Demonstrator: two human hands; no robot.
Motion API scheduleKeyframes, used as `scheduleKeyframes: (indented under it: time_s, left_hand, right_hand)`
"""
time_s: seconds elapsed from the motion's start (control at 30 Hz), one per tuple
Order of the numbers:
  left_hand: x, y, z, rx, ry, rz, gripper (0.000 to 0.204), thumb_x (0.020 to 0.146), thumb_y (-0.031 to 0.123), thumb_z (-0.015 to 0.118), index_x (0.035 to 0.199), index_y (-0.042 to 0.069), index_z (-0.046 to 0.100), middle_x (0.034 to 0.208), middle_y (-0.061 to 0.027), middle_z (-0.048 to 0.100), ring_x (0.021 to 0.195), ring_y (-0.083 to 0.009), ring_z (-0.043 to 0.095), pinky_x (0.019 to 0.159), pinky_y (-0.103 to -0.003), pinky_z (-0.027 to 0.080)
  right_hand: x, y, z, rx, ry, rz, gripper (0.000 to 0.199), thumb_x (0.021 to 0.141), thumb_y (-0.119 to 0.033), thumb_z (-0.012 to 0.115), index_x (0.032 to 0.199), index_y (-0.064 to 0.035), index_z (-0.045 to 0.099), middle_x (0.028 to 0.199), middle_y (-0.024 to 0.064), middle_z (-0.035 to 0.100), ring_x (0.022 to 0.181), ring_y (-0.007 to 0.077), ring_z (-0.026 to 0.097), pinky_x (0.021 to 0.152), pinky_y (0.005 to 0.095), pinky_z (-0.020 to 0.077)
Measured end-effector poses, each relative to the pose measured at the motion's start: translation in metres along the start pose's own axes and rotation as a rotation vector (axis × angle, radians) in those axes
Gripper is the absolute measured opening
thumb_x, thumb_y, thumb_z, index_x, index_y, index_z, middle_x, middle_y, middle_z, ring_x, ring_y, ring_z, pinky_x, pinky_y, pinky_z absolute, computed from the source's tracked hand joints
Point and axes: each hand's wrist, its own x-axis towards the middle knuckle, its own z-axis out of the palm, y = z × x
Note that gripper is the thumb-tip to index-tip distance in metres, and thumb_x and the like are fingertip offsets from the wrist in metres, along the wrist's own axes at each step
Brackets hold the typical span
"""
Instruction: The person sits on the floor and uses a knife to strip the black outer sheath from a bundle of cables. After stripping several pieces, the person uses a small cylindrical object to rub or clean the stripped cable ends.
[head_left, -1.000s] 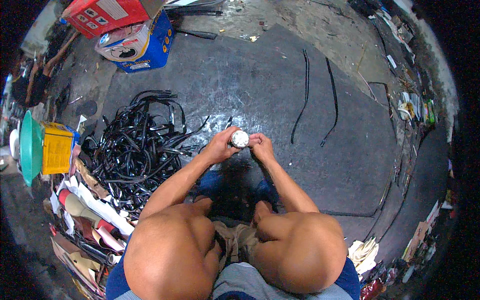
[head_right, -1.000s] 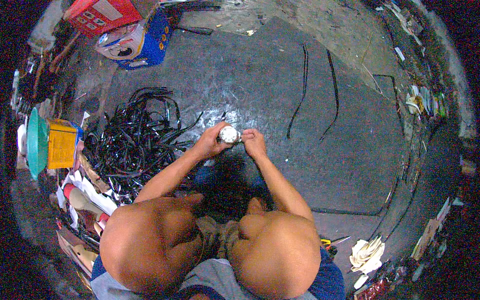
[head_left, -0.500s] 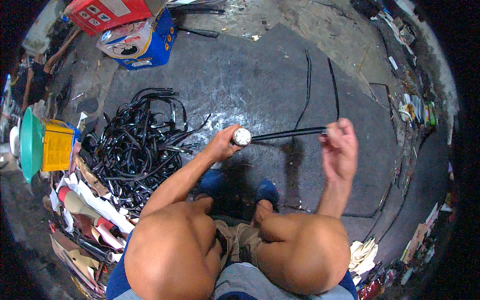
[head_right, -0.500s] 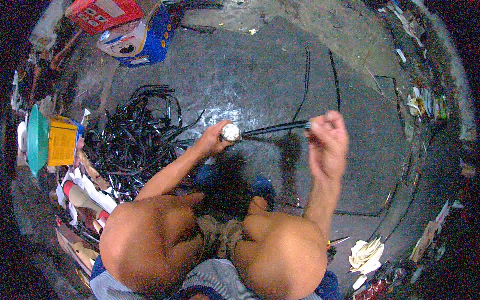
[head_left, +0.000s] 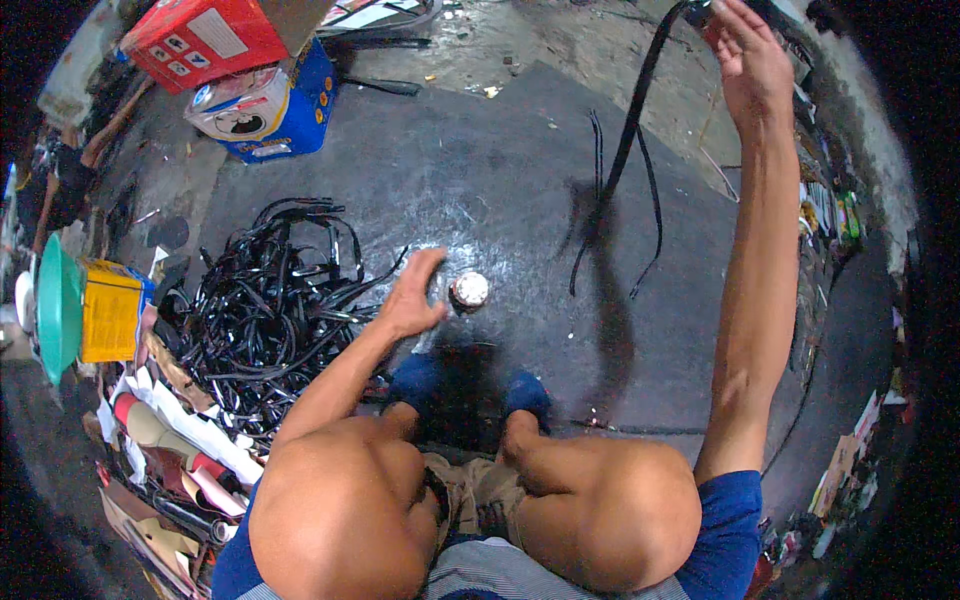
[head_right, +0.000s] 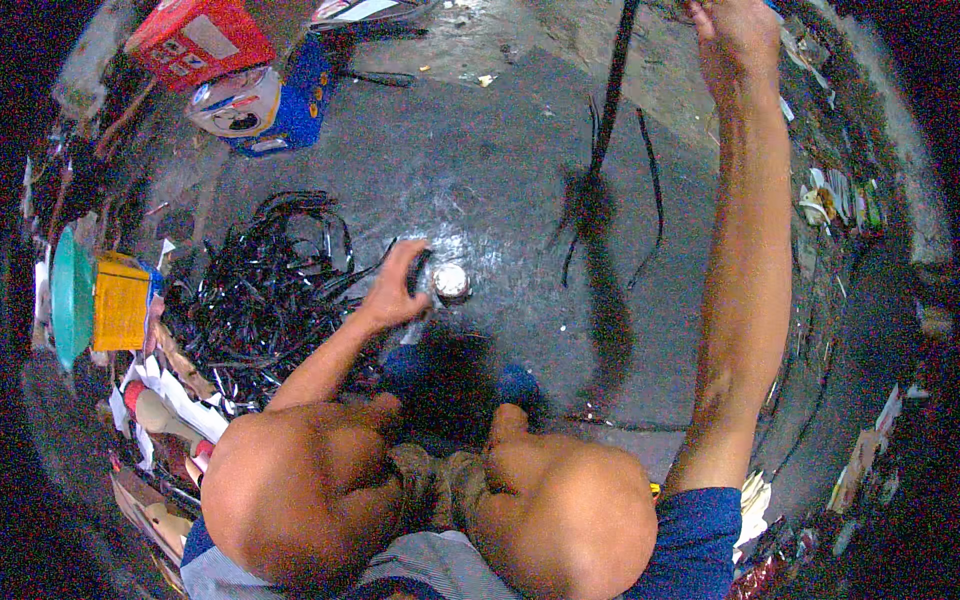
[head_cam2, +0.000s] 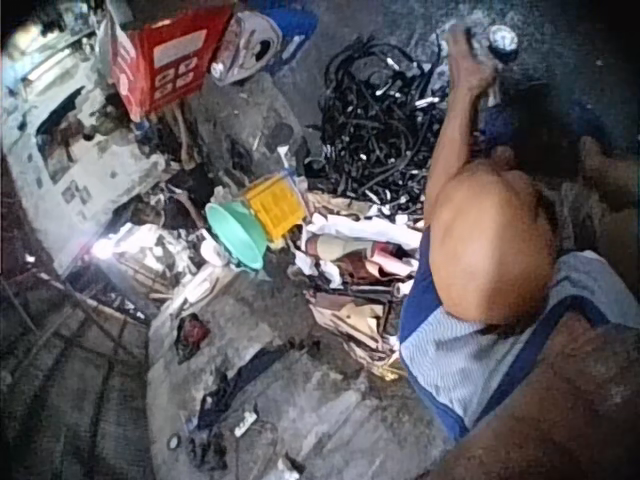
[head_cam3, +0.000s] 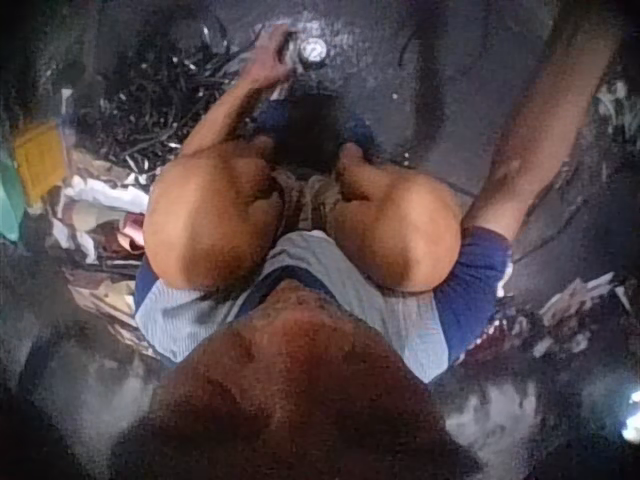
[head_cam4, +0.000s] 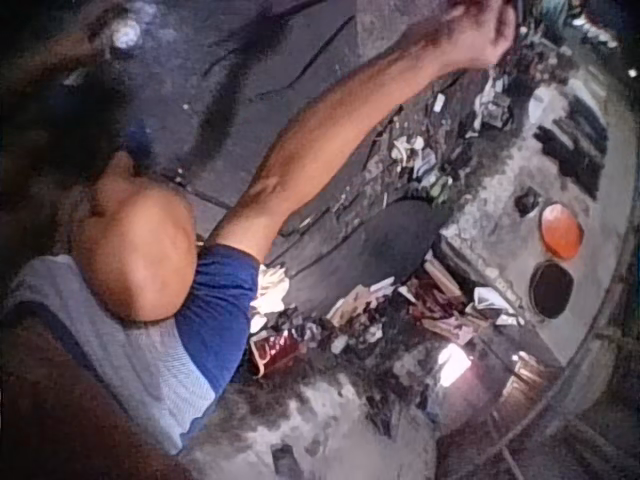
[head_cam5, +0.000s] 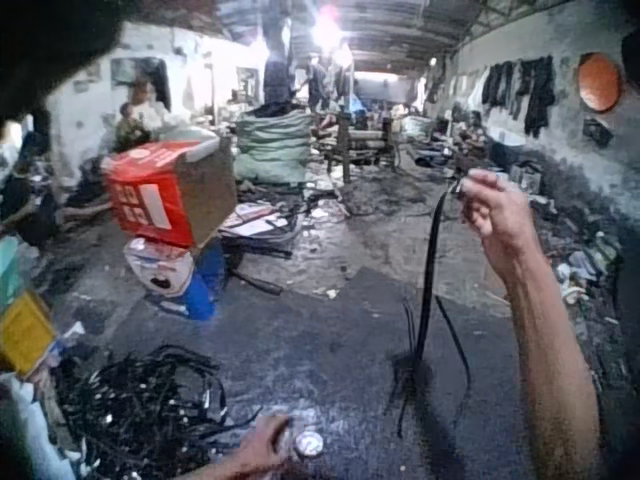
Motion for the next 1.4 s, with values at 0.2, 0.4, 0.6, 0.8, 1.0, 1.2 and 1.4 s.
scheduleKeyframes:
  time_s: [0.2, 0.4, 0.6, 0.8, 1.0, 1.2, 1.4]
  left_hand:
    - [-0.020, -0.073, -0.024, 0.498, 0.010, -0.366, 0.030, 0.079, 0.014, 0.066, 0.106, 0.002, 0.065, 0.107, -0.0177, 0.063, 0.103, -0.0385, 0.061, 0.087, -0.049, 0.051]
    - [-0.022, -0.080, -0.057, 0.082, 0.532, -0.387, 0.016, 0.085, 0.013, 0.071, 0.097, 0.003, 0.073, 0.092, -0.0117, 0.073, 0.078, -0.0242, 0.070, 0.073, -0.037, 0.055]
    - [-0.022, 0.041, -0.234, -0.061, 0.986, -0.465, 0.014, 0.093, 0.007, 0.067, 0.106, 0.001, 0.070, 0.081, -0.0017, 0.064, 0.060, -0.0069, 0.055, 0.055, -0.022, 0.042]
    - [0.002, 0.120, -0.221, 0.235, 0.400, -0.157, 0.029, 0.082, -0.008, 0.058, 0.106, 0.000, 0.073, 0.088, -0.0056, 0.062, 0.077, -0.0107, 0.055, 0.066, -0.022, 0.044]
    - [-0.012, 0.019, -0.059, -0.884, -0.088, -0.778, 0.035, 0.081, -0.006, 0.062, 0.115, -0.004, 0.070, 0.073, -0.0056, 0.064, 0.061, -0.0125, 0.061, 0.057, -0.026, 0.050]
    - [-0.031, -0.013, 0.004, -1.200, -0.091, -0.904, 0.044, 0.083, -0.004, 0.061, 0.127, -0.006, 0.062, 0.080, -0.0055, 0.066, 0.064, -0.0125, 0.060, 0.059, -0.026, 0.048]
    - [-0.041, 0.002, 0.000, -1.557, -0.099, -1.042, 0.057, 0.087, -0.003, 0.057, 0.143, -0.001, 0.049, 0.090, -0.0012, 0.063, 0.061, -0.0074, 0.053, 0.056, -0.022, 0.044]
  right_hand:
    - [-0.080, 0.047, 0.007, -0.498, 0.190, -0.263, 0.021, 0.087, -0.017, 0.077, 0.105, -0.0050, 0.074, 0.093, 0.0043, 0.073, 0.085, 0.0128, 0.066, 0.078, 0.0290, 0.0533]
    - [-0.286, 0.208, 0.008, -0.769, -0.002, 0.148, 0.011, 0.089, -0.014, 0.070, 0.094, -0.0037, 0.071, 0.092, 0.0073, 0.072, 0.084, 0.0161, 0.066, 0.076, 0.0321, 0.0526]
    - [-0.409, 0.243, 0.030, -0.982, -0.400, 0.293, 0.052, 0.074, -0.015, 0.080, 0.119, -0.0004, 0.061, 0.121, 0.0202, 0.055, 0.119, 0.0377, 0.052, 0.103, 0.0434, 0.0443]
    - [-0.397, 0.220, 0.096, -0.706, -0.377, 0.229, 0.066, 0.068, -0.021, 0.087, 0.124, -0.0029, 0.057, 0.116, 0.0188, 0.057, 0.112, 0.0350, 0.058, 0.094, 0.0422, 0.0503]
    - [-0.372, 0.226, 0.099, -0.571, -0.205, 0.684, 0.066, 0.072, -0.025, 0.088, 0.124, -0.0040, 0.053, 0.115, 0.0155, 0.065, 0.100, 0.0218, 0.067, 0.085, 0.0350, 0.0538]
    - [-0.359, 0.201, 0.080, -0.142, 0.155, 0.556, 0.055, 0.083, -0.008, 0.081, 0.126, -0.0016, 0.047, 0.107, 0.0091, 0.066, 0.093, 0.0149, 0.067, 0.076, 0.0279, 0.0569]
    - [-0.370, 0.176, 0.119, -0.430, -0.101, 0.500, 0.064, 0.078, -0.011, 0.085, 0.128, 0.0001, 0.045, 0.107, 0.0120, 0.068, 0.093, 0.0154, 0.069, 0.078, 0.0277, 0.0569]
